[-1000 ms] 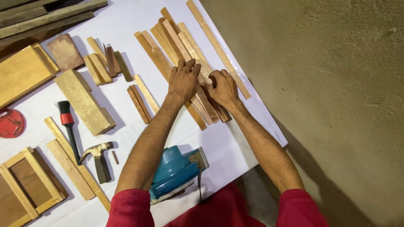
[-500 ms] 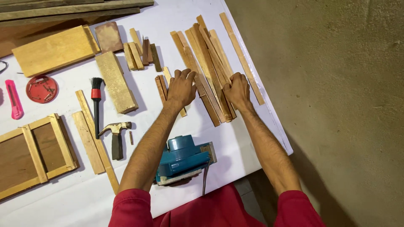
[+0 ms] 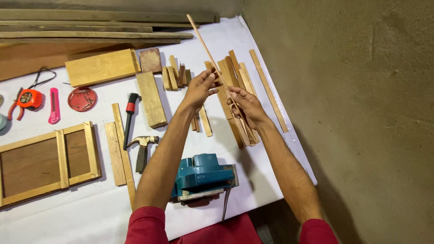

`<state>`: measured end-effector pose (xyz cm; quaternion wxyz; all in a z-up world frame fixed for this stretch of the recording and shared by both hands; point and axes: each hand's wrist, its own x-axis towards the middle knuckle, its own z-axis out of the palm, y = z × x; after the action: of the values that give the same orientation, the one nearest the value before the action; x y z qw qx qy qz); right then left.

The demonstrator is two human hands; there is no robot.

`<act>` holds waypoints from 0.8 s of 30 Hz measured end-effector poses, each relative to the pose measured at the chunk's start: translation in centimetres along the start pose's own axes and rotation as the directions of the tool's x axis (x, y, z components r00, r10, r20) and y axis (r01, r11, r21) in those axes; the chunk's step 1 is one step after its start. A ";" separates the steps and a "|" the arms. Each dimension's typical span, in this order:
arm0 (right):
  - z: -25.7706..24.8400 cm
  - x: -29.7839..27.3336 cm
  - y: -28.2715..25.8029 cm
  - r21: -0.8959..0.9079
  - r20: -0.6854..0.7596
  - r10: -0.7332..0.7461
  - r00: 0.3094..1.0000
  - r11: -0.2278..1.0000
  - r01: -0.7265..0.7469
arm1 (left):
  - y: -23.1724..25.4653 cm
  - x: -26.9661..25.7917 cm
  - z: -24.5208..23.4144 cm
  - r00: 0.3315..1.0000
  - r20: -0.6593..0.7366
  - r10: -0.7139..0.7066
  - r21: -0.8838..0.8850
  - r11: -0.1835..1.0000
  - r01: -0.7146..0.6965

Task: The person assembles a wooden frame on a workbench. They take nails from a toolbox, hammer nails into the frame, sort and select wood strips, measure the frame with a tape measure, mark a strip, and brush debris off the frame while pressing the joints together.

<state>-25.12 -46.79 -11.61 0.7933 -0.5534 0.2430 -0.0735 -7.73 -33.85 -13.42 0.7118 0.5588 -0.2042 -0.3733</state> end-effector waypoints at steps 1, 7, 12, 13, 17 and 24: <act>1.1 -0.7 -1.0 -0.008 0.012 -0.016 1.000 1.000 0.016 | 2.2 -0.8 -0.3 1.000 -0.003 0.021 0.001 1.000 -0.021; 6.2 -2.6 -2.0 0.261 0.397 0.032 0.917 0.954 -0.146 | 9.6 -5.6 -4.7 0.984 0.040 0.172 -0.292 0.944 -0.153; 10.7 -2.2 -0.8 0.254 0.585 0.010 0.811 0.947 -0.195 | 13.8 -10.7 -8.9 0.957 -0.097 0.272 -0.168 0.944 -0.285; 11.7 -1.9 -0.4 0.241 0.601 0.016 0.799 0.949 -0.201 | 14.4 -11.7 -9.7 0.952 -0.116 0.283 -0.165 0.940 -0.299; 15.6 -0.8 0.7 0.221 0.741 0.035 0.670 0.930 -0.293 | 14.9 -15.6 -13.9 0.913 -0.183 0.364 -0.148 0.908 -0.392; 20.7 0.2 2.7 0.107 0.812 0.155 0.563 0.908 -0.404 | 14.5 -21.8 -17.9 0.855 -0.334 0.396 -0.157 0.871 -0.465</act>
<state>-15.70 -28.39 -8.60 0.8893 -0.3635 -0.0580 0.2714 -4.63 -4.37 -2.17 0.8599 0.4600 -0.1727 -0.1381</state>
